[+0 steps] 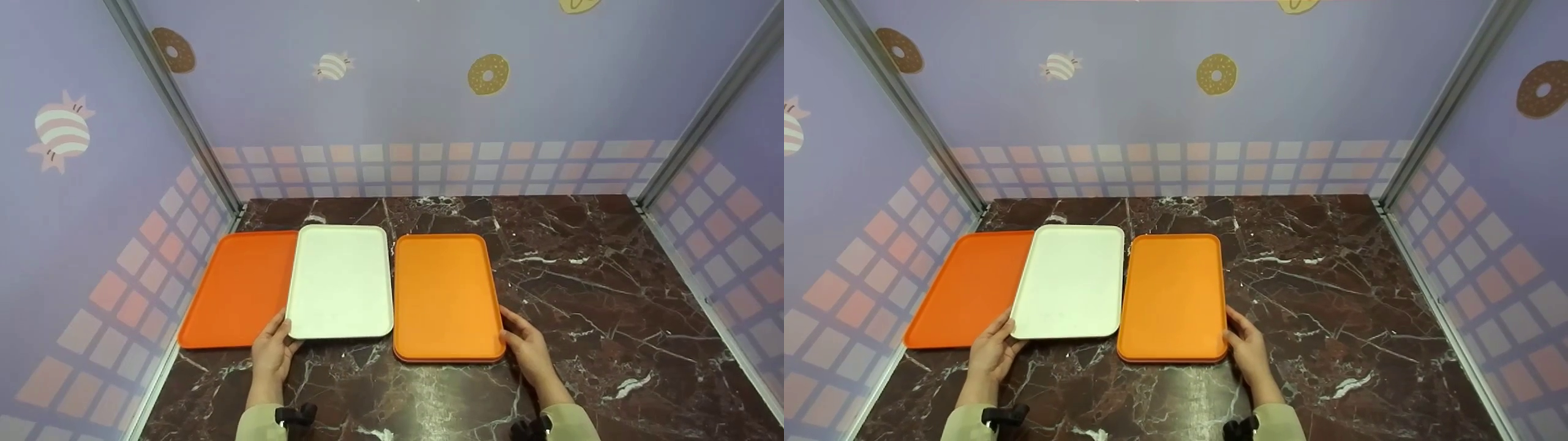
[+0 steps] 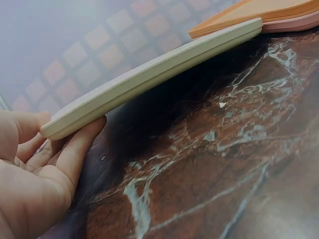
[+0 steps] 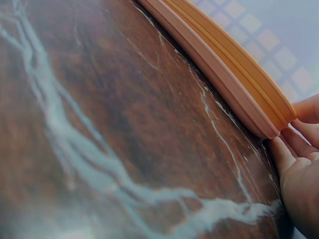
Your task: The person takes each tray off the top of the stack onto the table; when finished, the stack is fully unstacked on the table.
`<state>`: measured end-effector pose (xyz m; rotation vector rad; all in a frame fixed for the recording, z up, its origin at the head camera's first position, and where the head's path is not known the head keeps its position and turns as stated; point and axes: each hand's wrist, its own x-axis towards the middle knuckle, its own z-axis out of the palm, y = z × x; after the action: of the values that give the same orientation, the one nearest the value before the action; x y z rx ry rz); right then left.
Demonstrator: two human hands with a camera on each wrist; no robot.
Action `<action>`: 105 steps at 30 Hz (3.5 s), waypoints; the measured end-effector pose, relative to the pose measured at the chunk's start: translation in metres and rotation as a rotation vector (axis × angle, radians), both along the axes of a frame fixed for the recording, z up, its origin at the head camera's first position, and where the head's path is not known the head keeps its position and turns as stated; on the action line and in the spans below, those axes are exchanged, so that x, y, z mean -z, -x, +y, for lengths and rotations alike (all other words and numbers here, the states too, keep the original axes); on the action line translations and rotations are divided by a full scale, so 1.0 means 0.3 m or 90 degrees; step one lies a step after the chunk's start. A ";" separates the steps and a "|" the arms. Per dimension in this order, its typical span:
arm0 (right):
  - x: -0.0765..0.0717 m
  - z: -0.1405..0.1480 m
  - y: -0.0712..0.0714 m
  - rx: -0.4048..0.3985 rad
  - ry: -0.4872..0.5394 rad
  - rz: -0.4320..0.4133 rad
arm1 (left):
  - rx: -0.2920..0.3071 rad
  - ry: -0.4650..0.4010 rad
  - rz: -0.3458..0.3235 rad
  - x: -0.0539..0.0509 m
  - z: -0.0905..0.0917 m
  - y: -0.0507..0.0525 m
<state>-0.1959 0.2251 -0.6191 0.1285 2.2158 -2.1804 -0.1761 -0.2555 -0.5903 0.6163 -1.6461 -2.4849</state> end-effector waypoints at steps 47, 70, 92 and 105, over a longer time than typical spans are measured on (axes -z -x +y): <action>0.004 0.000 0.002 -0.006 0.009 0.013 | -0.009 0.988 -0.073 -0.021 0.077 0.077; -0.005 -0.001 0.004 -0.007 -0.011 -0.009 | -0.077 0.806 -0.031 -0.015 0.122 0.067; 0.004 0.001 0.005 -0.004 0.008 0.000 | 0.057 0.574 0.135 0.023 0.292 0.072; 0.000 0.001 0.001 -0.009 -0.006 -0.006 | 0.251 0.679 0.199 0.054 0.391 0.040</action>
<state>-0.1962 0.2254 -0.6192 0.1222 2.2154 -2.1588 -0.1882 -0.1383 -0.6066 -0.2311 -2.6761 -1.3379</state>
